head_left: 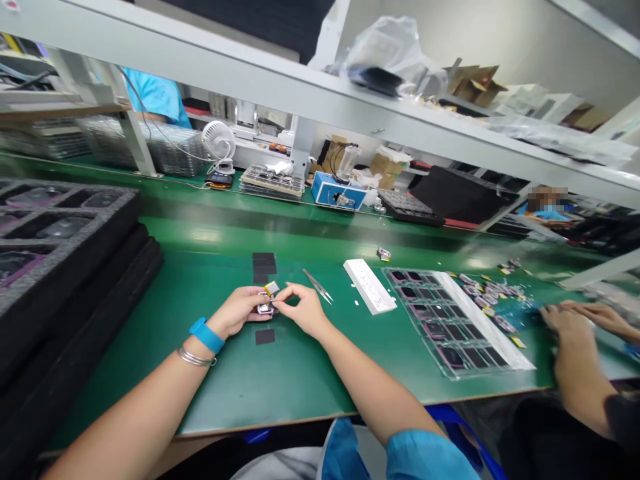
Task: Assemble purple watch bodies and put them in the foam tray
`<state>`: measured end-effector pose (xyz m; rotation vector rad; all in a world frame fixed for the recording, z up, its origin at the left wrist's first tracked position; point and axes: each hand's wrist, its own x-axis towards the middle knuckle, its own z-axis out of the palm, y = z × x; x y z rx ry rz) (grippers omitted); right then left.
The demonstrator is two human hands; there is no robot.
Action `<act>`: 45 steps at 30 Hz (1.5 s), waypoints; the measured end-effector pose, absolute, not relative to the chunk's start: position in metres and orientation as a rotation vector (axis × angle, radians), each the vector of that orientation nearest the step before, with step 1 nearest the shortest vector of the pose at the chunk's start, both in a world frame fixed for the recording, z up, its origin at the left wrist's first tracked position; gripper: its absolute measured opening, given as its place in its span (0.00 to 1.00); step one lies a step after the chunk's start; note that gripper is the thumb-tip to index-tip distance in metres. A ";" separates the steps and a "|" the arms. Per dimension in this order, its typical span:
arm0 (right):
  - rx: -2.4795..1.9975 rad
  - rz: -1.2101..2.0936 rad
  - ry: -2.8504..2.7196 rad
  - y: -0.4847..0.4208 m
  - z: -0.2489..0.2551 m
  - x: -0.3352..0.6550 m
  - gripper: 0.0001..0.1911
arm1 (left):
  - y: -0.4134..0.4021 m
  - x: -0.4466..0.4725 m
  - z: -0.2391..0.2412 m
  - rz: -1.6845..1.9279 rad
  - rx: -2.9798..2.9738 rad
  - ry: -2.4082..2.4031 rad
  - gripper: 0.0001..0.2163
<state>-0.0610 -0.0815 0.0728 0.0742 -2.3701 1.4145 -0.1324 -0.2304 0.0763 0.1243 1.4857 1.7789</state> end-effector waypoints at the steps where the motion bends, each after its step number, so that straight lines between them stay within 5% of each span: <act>1: 0.047 1.463 -2.363 -0.082 0.067 -0.061 0.05 | -0.230 -0.132 0.076 1.777 0.126 1.483 0.04; 8: 0.158 1.695 -2.326 -0.081 0.064 -0.058 0.10 | -0.229 -0.131 0.076 1.723 0.165 1.523 0.07; 20: 0.175 1.590 -2.402 -0.082 0.063 -0.059 0.09 | -0.228 -0.132 0.075 1.707 0.188 1.539 0.08; 29: 0.185 1.101 -2.550 -0.091 0.068 -0.054 0.07 | -0.228 -0.130 0.074 1.748 0.156 1.527 0.07; 35: -0.155 1.397 -2.363 -0.083 0.061 -0.061 0.24 | -0.228 -0.131 0.073 1.733 0.149 1.533 0.08; 40: -0.188 1.847 -2.228 -0.080 0.054 -0.069 0.11 | -0.229 -0.131 0.072 1.722 0.195 1.524 0.10; 45: -0.180 1.670 -2.192 -0.084 0.060 -0.065 0.08 | -0.231 -0.129 0.078 1.721 0.231 1.412 0.14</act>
